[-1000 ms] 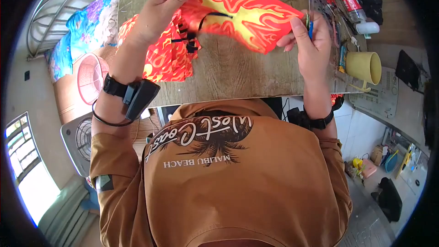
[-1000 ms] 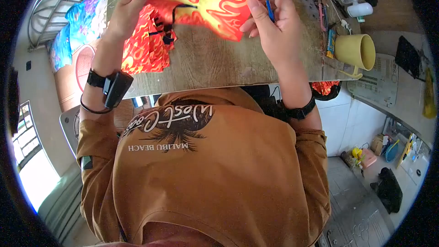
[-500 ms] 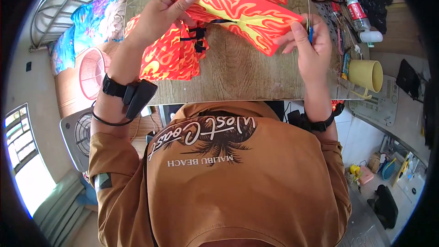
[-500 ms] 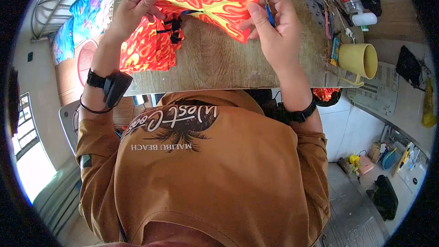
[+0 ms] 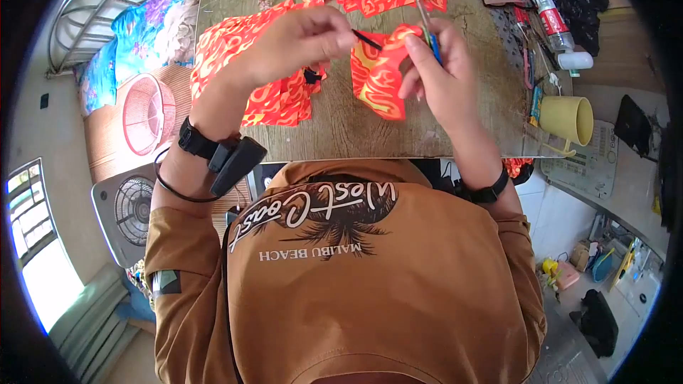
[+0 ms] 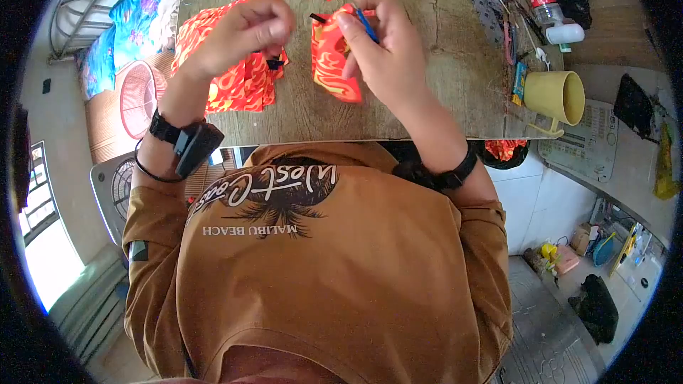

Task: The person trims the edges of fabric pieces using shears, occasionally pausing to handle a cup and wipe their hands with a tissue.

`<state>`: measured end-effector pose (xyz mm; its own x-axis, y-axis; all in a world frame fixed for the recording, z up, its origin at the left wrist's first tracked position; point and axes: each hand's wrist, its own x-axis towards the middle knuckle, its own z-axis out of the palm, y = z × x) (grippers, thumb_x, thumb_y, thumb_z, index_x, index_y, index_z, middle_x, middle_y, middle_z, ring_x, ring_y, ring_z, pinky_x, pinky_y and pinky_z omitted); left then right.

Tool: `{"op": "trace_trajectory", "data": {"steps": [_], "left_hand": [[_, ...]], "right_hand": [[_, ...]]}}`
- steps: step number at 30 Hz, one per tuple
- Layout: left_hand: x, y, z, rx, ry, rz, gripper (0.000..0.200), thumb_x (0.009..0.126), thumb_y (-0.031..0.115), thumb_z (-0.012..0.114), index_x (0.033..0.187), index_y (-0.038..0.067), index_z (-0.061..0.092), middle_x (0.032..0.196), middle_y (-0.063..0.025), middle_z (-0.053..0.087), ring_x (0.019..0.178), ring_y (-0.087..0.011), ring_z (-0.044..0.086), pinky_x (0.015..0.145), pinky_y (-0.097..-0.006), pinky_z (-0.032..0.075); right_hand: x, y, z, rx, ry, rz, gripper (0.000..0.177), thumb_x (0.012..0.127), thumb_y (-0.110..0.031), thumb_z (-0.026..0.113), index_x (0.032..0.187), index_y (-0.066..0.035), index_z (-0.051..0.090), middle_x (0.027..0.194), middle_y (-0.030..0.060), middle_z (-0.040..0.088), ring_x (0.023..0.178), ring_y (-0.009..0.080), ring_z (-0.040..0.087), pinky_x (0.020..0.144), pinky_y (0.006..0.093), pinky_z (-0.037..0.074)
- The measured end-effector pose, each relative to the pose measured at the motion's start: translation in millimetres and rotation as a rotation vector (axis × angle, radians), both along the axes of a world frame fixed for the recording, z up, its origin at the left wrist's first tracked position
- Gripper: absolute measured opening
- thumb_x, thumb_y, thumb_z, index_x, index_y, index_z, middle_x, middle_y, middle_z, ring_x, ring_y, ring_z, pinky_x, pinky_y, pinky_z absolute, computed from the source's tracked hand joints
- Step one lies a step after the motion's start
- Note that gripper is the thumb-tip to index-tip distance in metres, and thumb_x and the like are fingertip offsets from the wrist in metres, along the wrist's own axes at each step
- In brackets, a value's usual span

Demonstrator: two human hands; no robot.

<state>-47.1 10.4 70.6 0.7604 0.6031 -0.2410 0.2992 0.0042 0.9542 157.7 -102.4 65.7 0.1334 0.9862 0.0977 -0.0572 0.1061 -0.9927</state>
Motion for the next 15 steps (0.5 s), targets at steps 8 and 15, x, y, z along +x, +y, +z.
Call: {"op": "trace_trajectory", "data": {"steps": [8,15], "left_hand": [[29,-23,-9,0.109,-0.190,-0.089,0.034,0.083,0.024,0.066,0.106,0.001,0.057,0.088,-0.0039,0.064,0.082,-0.0090,0.059,0.075,-0.0250,0.048],[6,-7,-4,-0.084,-0.188,0.288,0.027,0.086,0.017,0.061,0.109,0.003,0.057,0.101,-0.0041,0.064,0.089,-0.0101,0.060,0.082,-0.0271,0.047]], "right_hand": [[-19,6,3,-0.098,0.017,0.104,0.017,0.091,-0.017,0.053,0.099,-0.003,0.049,0.079,0.0060,0.061,0.049,0.0069,0.055,0.041,0.0188,0.042],[-3,2,-12,0.006,0.033,0.007,0.020,0.093,-0.018,0.050,0.108,-0.005,0.049,0.087,0.0101,0.065,0.051,0.0071,0.055,0.043,0.0171,0.040]]}}
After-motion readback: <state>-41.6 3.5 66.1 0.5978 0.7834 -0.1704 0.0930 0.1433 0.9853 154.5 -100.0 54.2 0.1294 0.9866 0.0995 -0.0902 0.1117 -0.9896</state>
